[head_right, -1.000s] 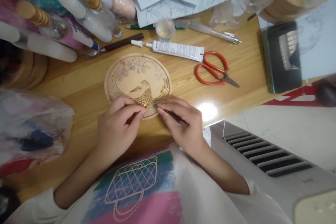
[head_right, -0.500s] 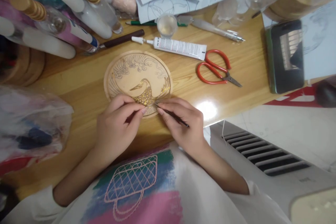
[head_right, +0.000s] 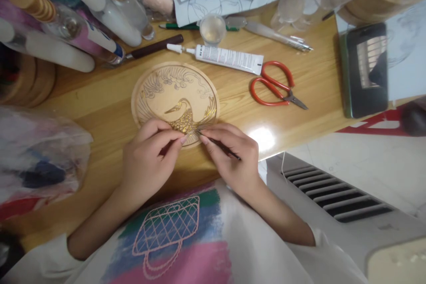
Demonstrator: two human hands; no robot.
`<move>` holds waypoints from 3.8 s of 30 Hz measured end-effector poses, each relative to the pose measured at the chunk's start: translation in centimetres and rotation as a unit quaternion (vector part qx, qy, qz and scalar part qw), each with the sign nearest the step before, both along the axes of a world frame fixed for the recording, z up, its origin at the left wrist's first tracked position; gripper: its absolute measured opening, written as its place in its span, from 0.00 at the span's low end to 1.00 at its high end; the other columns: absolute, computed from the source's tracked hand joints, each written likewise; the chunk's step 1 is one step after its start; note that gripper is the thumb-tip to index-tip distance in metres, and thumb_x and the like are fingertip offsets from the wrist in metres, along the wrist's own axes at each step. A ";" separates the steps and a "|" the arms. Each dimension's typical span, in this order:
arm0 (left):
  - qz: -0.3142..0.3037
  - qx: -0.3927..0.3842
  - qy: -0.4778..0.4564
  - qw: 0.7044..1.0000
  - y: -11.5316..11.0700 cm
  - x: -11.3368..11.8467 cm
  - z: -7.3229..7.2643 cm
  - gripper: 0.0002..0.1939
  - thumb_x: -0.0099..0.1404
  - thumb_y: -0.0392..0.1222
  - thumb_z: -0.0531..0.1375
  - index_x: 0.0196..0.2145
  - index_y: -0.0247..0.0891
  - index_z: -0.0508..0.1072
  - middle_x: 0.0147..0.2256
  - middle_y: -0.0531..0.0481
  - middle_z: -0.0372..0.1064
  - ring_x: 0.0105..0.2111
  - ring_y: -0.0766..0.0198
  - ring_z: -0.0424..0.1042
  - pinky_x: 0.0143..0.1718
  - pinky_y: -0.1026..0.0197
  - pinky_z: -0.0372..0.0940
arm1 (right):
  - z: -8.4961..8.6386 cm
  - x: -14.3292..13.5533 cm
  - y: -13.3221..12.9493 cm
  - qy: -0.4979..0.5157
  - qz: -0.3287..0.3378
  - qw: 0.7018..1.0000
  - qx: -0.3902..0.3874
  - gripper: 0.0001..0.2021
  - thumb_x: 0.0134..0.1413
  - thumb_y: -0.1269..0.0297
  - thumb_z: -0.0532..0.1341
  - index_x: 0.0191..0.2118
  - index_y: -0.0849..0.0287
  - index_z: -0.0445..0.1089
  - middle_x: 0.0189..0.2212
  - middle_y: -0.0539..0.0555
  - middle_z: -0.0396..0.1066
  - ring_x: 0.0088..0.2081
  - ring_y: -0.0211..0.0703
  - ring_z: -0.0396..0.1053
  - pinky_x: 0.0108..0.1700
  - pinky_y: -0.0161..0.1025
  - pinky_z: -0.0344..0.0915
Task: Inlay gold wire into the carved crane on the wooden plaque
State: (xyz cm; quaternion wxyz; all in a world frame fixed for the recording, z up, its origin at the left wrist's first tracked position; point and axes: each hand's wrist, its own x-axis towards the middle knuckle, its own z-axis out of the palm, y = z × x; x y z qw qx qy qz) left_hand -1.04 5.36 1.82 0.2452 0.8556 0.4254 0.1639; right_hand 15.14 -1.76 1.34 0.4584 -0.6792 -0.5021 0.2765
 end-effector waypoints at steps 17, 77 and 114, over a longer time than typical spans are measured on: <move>-0.005 0.013 0.000 1.000 0.4 -0.2 0.1 0.07 0.68 0.35 0.60 0.32 0.39 0.75 0.33 0.52 0.70 0.32 0.67 0.72 0.30 0.65 0.64 | 0.5 -0.1 0.2 -0.056 0.028 0.998 0.010 0.06 0.57 0.73 0.64 0.38 0.58 0.78 0.36 0.56 0.80 0.40 0.43 0.78 0.44 0.41 0.77; -0.262 -0.034 -0.032 0.964 8.2 -0.4 -0.5 0.07 0.71 0.37 0.58 0.37 0.39 0.76 0.36 0.52 0.70 0.37 0.67 0.71 0.38 0.65 0.65 | 0.5 0.8 0.8 -0.063 0.081 0.994 0.036 0.04 0.56 0.75 0.64 0.37 0.65 0.77 0.35 0.60 0.80 0.38 0.40 0.78 0.43 0.34 0.75; -0.262 -0.037 -0.049 0.963 8.4 -0.6 -0.8 0.08 0.70 0.37 0.59 0.34 0.40 0.78 0.35 0.50 0.71 0.35 0.63 0.72 0.35 0.61 0.65 | -0.3 1.2 -0.1 0.044 -0.086 0.995 -0.010 0.03 0.54 0.68 0.67 0.35 0.53 0.78 0.32 0.50 0.79 0.35 0.39 0.75 0.36 0.36 0.73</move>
